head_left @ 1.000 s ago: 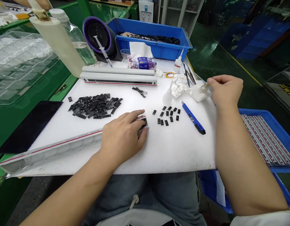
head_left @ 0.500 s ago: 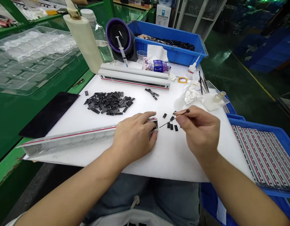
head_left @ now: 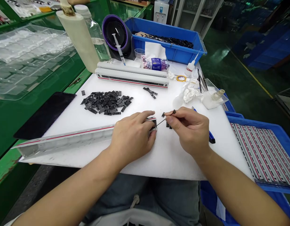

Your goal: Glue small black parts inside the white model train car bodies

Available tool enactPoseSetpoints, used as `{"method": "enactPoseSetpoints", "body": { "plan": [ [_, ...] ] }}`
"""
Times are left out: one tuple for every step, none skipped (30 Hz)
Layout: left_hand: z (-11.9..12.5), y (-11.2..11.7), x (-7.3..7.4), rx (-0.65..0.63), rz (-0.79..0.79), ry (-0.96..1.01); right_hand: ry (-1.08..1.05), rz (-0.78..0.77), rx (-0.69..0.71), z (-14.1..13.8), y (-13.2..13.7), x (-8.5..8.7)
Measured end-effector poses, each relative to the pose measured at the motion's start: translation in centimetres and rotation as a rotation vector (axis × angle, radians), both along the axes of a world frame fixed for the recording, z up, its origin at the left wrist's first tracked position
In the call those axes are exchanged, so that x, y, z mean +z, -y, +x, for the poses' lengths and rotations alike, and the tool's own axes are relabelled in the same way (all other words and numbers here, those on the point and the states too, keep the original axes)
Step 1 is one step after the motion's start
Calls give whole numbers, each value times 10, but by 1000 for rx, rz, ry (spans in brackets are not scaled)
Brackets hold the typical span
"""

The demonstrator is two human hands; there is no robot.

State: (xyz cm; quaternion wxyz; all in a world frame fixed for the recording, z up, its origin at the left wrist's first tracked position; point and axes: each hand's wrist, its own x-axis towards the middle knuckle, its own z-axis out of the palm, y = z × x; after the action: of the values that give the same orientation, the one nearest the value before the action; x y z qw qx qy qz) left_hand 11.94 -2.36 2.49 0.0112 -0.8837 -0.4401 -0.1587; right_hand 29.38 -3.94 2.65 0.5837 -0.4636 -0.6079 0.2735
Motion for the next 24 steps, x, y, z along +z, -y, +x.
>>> {"method": "enactPoseSetpoints", "body": {
  "plan": [
    [0, 0, 0, 2, 2, -5, -41, 13, -21, 2, -1, 2],
    [0, 0, 0, 3, 4, -9, -90, 36, -53, 7, -4, 5],
    [0, 0, 0, 5, 5, -14, -143, 69, -100, 14, -6, 8],
    [0, 0, 0, 6, 6, -18, -190, 112, -169, 23, -10, 13],
    [0, 0, 0, 4, 8, -19, -220, 170, -267, 35, -13, 17],
    [0, 0, 0, 1, 12, -18, -225, 231, -377, 50, -17, 21],
    [-1, 0, -1, -1, 16, -17, -199, 298, -506, 67, -20, 25],
    [-1, 0, -1, -1, 21, -14, -148, 367, -639, 85, -24, 28],
    [-1, 0, -1, 0, 26, -13, -72, 402, -735, 103, -27, 29],
    [-1, -1, -1, -1, 27, -16, -13, 438, -828, 121, -30, 29],
    [-1, -1, -1, 0, 28, -19, 20, 424, -874, 137, -33, 28],
    [-2, -1, -1, -1, 26, -25, 29, 396, -902, 150, -37, 26],
    [-2, -2, -1, -3, 23, -30, 30, 375, -922, 160, -40, 23],
    [-2, -2, 0, -7, 20, -34, 29, 362, -935, 168, -44, 20],
    [-3, -3, 0, -12, 19, -34, 31, 361, -949, 172, -48, 17],
    [-3, -4, 0, -18, 17, -32, 46, 361, -959, 175, -53, 14],
    [-3, -4, 1, -24, 13, -31, 70, 356, -966, 177, -57, 11],
    [-3, -5, 1, -30, 6, -32, 95, 333, -963, 178, -61, 8],
    [-3, -5, 1, -33, 0, -34, 119, 307, -963, 178, -64, 5],
    [-3, -5, 2, -33, -8, -36, 144, 269, -961, 178, -67, 3],
    [-3, -6, 2, -32, -18, -41, 165, 223, -960, 179, -70, 0],
    [-3, -6, 3, -30, -27, -45, 183, 163, -951, 179, -72, -2],
    [-3, -6, 3, -29, -34, -48, 202, 93, -939, 179, -73, -3],
    [-2, -6, 4, -26, -42, -50, 226, 26, -927, 178, -73, -3]
  ]
}}
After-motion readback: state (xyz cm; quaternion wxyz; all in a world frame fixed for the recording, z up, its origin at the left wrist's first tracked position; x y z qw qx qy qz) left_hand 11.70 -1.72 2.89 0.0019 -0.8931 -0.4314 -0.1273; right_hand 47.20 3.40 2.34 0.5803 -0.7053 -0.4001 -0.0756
